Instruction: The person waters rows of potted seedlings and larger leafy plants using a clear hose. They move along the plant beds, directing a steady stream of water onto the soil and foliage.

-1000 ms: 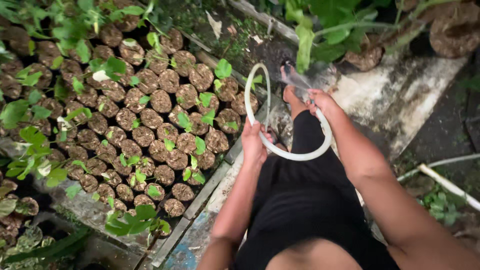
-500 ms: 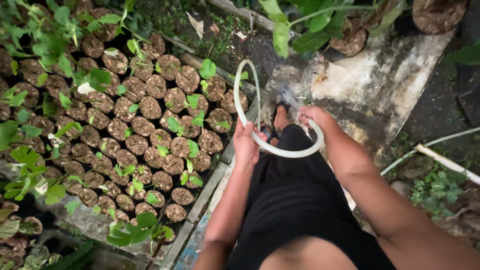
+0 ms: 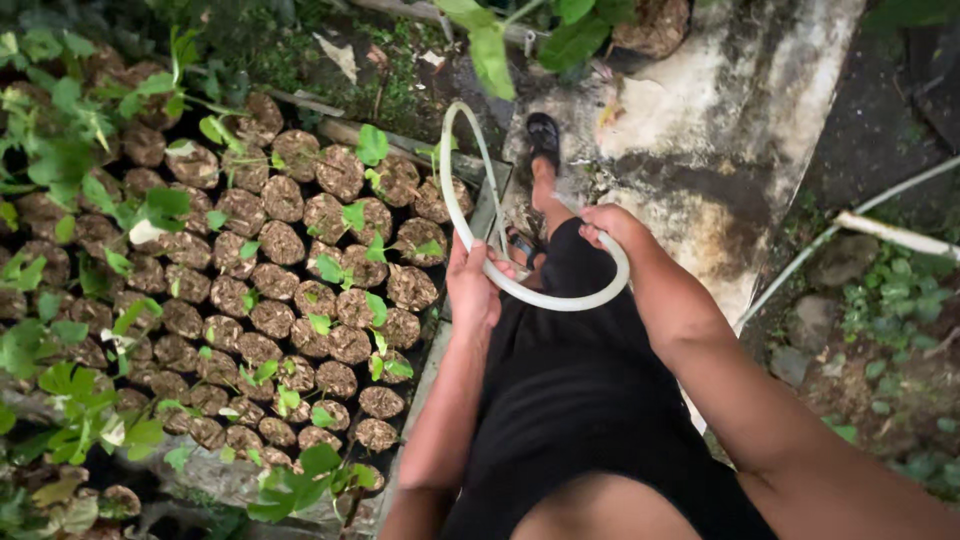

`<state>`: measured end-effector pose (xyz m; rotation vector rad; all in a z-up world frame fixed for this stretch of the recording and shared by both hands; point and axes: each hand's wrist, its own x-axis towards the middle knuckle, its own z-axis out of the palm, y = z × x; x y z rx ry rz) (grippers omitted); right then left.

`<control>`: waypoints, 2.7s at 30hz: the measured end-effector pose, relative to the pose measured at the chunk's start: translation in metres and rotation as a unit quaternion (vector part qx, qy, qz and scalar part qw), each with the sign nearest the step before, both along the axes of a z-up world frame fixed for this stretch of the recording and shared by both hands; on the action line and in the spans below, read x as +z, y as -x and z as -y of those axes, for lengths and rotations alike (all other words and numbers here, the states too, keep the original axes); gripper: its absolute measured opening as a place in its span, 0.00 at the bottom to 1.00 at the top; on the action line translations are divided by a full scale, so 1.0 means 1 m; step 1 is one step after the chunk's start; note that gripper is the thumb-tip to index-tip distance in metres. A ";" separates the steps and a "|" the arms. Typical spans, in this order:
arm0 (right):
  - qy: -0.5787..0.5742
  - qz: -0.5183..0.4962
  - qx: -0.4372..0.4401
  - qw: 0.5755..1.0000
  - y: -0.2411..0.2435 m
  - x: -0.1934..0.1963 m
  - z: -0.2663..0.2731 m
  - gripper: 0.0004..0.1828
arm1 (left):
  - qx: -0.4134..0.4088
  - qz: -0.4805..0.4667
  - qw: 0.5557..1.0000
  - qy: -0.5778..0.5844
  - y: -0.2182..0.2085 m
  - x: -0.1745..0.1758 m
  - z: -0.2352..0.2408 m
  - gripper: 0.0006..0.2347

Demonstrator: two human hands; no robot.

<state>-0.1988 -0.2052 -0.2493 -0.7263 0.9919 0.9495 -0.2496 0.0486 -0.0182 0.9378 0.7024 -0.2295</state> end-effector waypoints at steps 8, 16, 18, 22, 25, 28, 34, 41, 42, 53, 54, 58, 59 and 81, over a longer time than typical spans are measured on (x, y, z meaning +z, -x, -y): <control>-0.003 0.013 -0.011 1.000 -0.024 -0.014 -0.001 0.06 | -0.011 0.001 1.000 -0.008 0.004 -0.001 -0.006 0.16; 0.058 0.049 0.013 0.997 -0.022 -0.007 0.000 0.14 | -0.016 0.009 1.000 -0.007 0.004 -0.006 -0.010 0.15; 0.050 0.041 0.028 0.997 -0.018 -0.006 -0.001 0.13 | -0.023 -0.025 0.999 -0.010 0.005 -0.004 -0.010 0.15; 0.065 0.023 0.032 0.997 -0.013 -0.010 -0.005 0.14 | -0.025 -0.026 0.999 0.000 0.004 -0.003 -0.009 0.15; 0.035 0.080 -0.028 0.996 -0.015 -0.014 -0.001 0.08 | -0.037 -0.024 0.999 -0.010 0.000 -0.004 -0.012 0.16; 0.046 0.101 -0.092 0.990 -0.020 -0.017 0.006 0.13 | -0.049 -0.026 0.998 -0.022 -0.005 -0.007 -0.013 0.17; 0.014 0.036 -0.033 0.999 -0.013 -0.031 0.019 0.14 | -0.066 -0.035 0.997 -0.023 -0.008 -0.016 -0.004 0.16; 0.086 0.082 -0.134 0.984 -0.024 -0.047 0.042 0.19 | -0.065 -0.063 0.995 -0.033 -0.004 -0.024 0.005 0.17; 0.109 0.103 -0.147 0.978 -0.023 -0.047 0.048 0.18 | -0.068 -0.069 0.995 -0.037 -0.003 -0.026 0.006 0.17; 0.078 0.126 -0.202 0.968 0.003 -0.009 0.058 0.25 | -0.078 -0.082 0.993 -0.034 -0.013 -0.015 0.027 0.13; 0.064 0.146 -0.183 0.970 0.007 -0.008 0.056 0.25 | -0.070 -0.096 0.992 -0.049 -0.011 -0.013 0.029 0.13; 0.028 0.202 -0.132 0.970 0.018 -0.008 0.064 0.24 | -0.057 -0.077 0.995 -0.041 -0.011 -0.011 0.048 0.07; 0.024 0.213 -0.125 0.969 0.020 -0.009 0.072 0.24 | -0.049 -0.074 0.995 -0.038 -0.008 -0.013 0.056 0.04; 0.067 0.222 0.046 0.972 0.062 0.048 0.168 0.22 | 0.145 -0.132 0.981 0.002 0.115 -0.016 0.173 0.11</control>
